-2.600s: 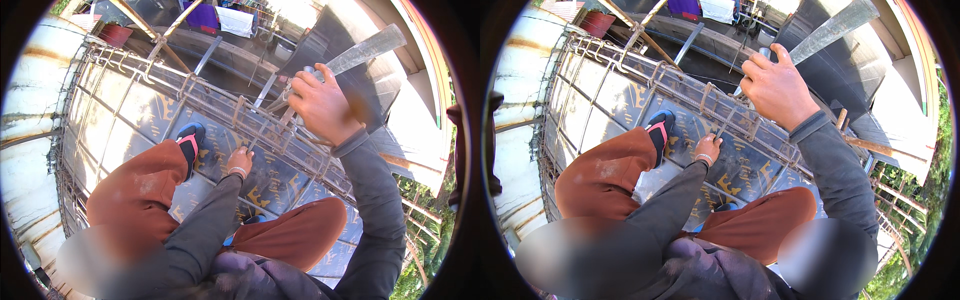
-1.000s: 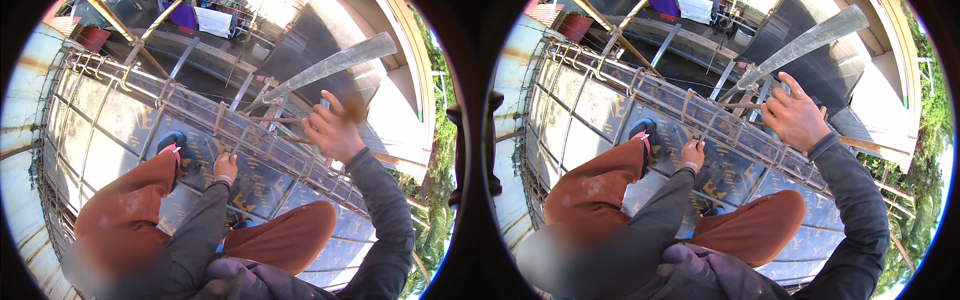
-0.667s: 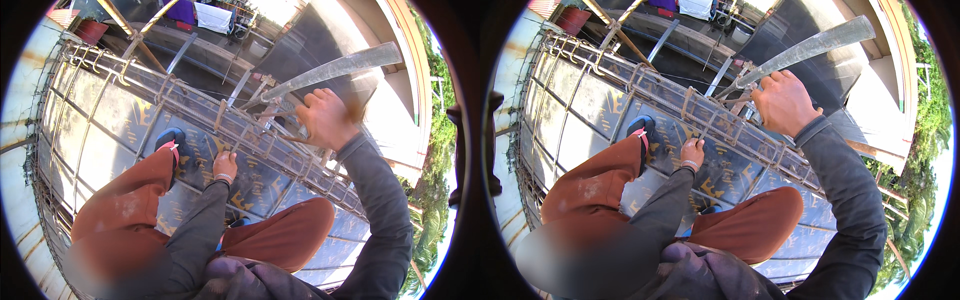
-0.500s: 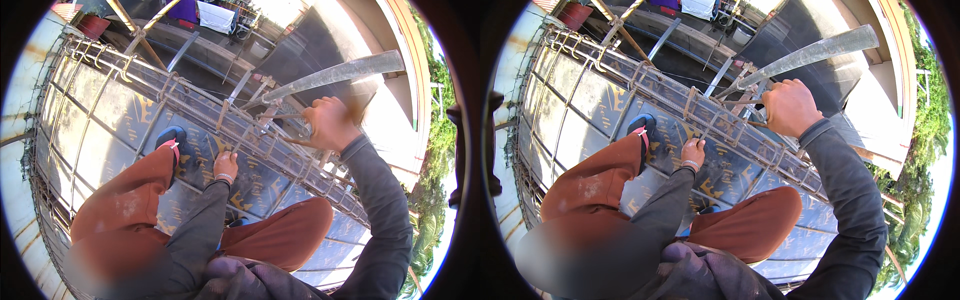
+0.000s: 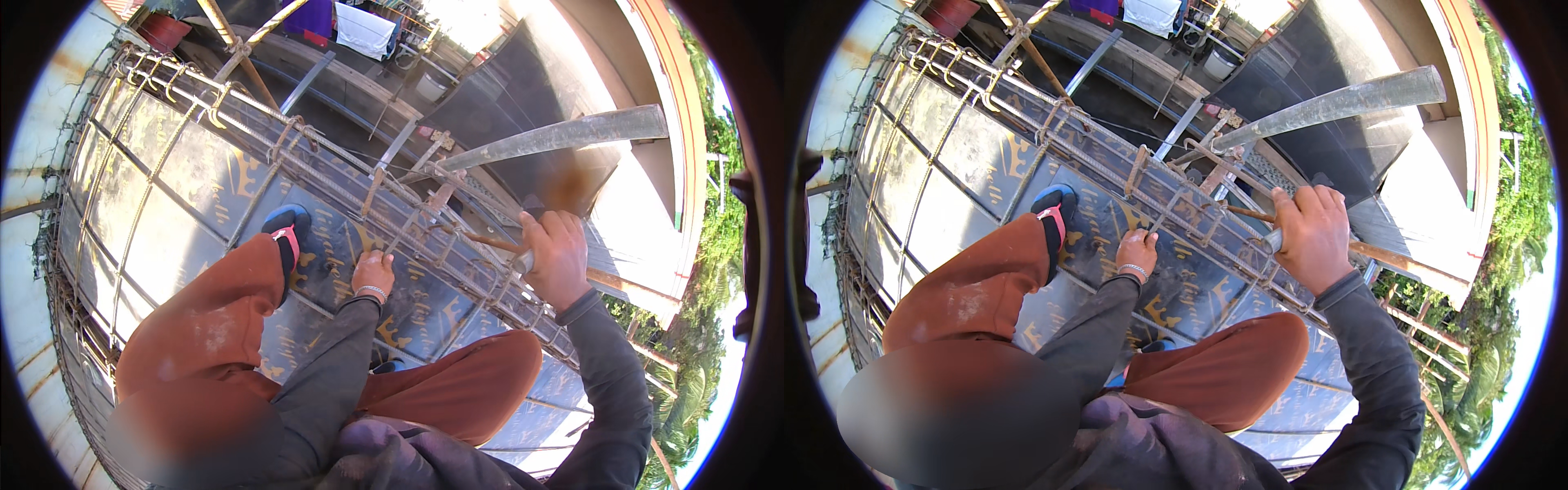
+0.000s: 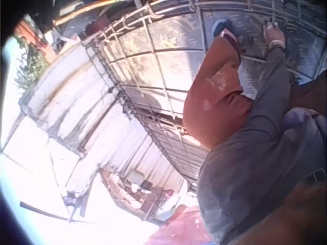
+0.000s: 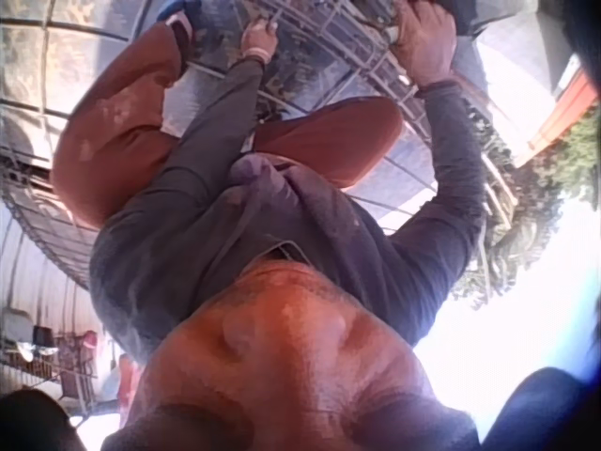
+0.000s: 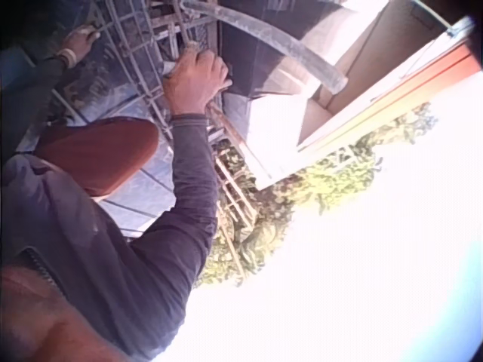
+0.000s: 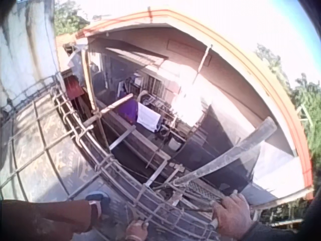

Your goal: The person is assembling a metal scaffolding structure on a rooftop. They use a hammer to secure metal rods and tie them together with wire. The person moves around the structure, adjusting and securing various parts.

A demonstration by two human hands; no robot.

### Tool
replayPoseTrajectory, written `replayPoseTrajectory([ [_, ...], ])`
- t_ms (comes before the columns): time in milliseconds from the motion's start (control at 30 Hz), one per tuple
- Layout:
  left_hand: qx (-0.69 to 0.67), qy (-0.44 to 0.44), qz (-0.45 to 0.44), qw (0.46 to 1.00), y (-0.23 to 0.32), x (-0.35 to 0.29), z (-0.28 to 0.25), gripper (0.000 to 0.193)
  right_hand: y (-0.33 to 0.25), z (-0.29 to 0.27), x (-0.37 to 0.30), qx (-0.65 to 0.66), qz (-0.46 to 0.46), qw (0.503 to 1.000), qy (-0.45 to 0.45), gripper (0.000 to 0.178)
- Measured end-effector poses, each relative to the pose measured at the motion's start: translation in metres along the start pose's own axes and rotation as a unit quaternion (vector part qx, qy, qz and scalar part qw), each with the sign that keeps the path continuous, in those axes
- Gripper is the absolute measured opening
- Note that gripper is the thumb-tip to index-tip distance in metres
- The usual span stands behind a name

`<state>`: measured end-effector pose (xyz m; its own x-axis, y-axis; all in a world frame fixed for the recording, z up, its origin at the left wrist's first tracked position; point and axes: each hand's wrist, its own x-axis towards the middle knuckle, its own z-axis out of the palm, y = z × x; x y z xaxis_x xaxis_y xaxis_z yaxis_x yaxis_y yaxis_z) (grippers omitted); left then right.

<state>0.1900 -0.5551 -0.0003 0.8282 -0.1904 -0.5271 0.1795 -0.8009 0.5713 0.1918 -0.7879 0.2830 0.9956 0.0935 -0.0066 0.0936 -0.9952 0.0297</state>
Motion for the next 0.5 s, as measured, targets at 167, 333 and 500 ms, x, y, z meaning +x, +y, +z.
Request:
replayPoseTrajectory([
  [167,0.088,0.060,0.018,0.994,0.004,0.000,-0.010,0.027,-0.044,0.005,-0.060,0.266,0.307,0.911,0.071,0.021],
  [333,0.006,0.215,0.208,0.954,0.054,0.052,-0.045,0.021,-0.100,0.029,-0.120,0.337,0.531,0.774,0.073,0.024],
  [500,0.297,-0.064,0.252,0.919,0.144,0.118,-0.072,0.057,-0.150,0.040,-0.140,0.451,0.605,0.655,0.042,0.030],
])
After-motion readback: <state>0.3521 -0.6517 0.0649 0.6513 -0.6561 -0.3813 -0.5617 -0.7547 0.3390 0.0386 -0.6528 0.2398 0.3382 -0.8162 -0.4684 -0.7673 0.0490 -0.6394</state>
